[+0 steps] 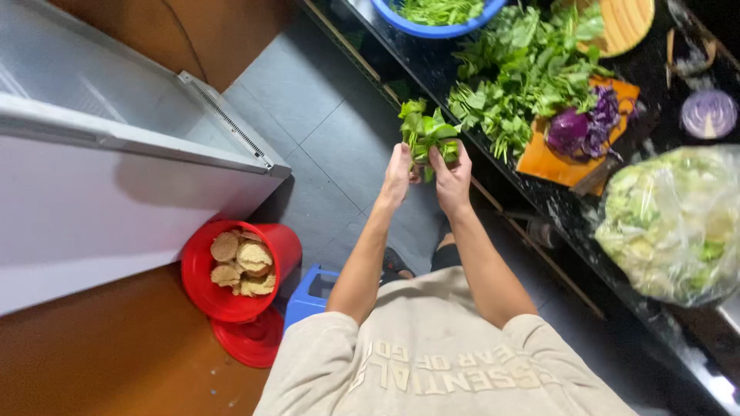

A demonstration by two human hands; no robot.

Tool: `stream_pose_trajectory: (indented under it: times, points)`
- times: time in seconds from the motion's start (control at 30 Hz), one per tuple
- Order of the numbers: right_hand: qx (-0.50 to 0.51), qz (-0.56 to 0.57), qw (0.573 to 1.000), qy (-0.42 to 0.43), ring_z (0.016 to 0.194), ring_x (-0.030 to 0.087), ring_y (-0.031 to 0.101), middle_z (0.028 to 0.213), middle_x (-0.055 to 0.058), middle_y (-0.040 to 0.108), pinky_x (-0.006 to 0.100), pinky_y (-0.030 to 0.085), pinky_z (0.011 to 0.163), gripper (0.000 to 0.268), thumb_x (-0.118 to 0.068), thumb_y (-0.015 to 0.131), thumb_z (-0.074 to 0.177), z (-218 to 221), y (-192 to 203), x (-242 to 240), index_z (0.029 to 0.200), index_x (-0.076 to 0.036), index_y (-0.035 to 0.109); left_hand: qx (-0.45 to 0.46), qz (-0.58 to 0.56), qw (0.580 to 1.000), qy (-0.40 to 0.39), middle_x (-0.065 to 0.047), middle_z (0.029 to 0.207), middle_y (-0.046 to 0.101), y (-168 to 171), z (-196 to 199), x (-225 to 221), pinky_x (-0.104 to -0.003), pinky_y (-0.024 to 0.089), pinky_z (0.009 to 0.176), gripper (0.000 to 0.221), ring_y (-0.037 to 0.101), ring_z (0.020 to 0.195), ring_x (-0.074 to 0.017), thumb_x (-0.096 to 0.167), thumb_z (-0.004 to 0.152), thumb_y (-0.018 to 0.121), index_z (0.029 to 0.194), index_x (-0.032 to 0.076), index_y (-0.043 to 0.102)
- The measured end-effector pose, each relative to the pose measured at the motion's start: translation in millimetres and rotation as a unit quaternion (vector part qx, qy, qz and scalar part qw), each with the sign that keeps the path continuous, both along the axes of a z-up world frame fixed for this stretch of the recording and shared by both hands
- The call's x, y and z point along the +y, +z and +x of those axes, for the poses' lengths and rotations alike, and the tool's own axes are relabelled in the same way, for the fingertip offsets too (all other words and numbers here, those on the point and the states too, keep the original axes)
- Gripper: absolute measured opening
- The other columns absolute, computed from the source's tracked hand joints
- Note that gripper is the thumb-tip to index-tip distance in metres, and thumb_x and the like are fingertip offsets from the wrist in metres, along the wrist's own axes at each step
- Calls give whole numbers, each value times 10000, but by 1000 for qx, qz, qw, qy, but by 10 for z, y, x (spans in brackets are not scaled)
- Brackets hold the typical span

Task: The person strips green leaves from stems by hand, dropping the leaves into a white colander and the discarded stems into a blue basket on the counter. They work through piles of leafy greens, occasionally moving bunches aside, and place some picked leaves into a plastic bag.

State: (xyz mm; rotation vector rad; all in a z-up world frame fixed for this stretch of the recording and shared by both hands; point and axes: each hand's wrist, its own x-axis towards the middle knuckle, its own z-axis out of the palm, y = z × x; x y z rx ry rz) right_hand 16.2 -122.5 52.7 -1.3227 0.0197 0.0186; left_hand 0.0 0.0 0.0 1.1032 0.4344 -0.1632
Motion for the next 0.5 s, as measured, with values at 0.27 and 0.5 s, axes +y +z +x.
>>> stream_pose_trajectory:
  times: [0.27,0.5]
  points:
    - [-1,35,997,-63,966,102,658,1119,34,697,256,551,844,231,-54,661,1026,645,98,-149,1248,-1,623,-107,-45,990,-79,30,747,490,32,810,-136,-240,380,490,232,450,571,-63,322,1080,585,1063,98,531]
    - [-79,-29,996,41,958,82,600,1134,1,621,214,505,814,292,63,557,977,1840,532,-109,1257,9,618,-155,-103,982,-14,18,719,445,599,1770,219,-280,416,474,170,462,534,-98,242,1081,579,1093,94,495]
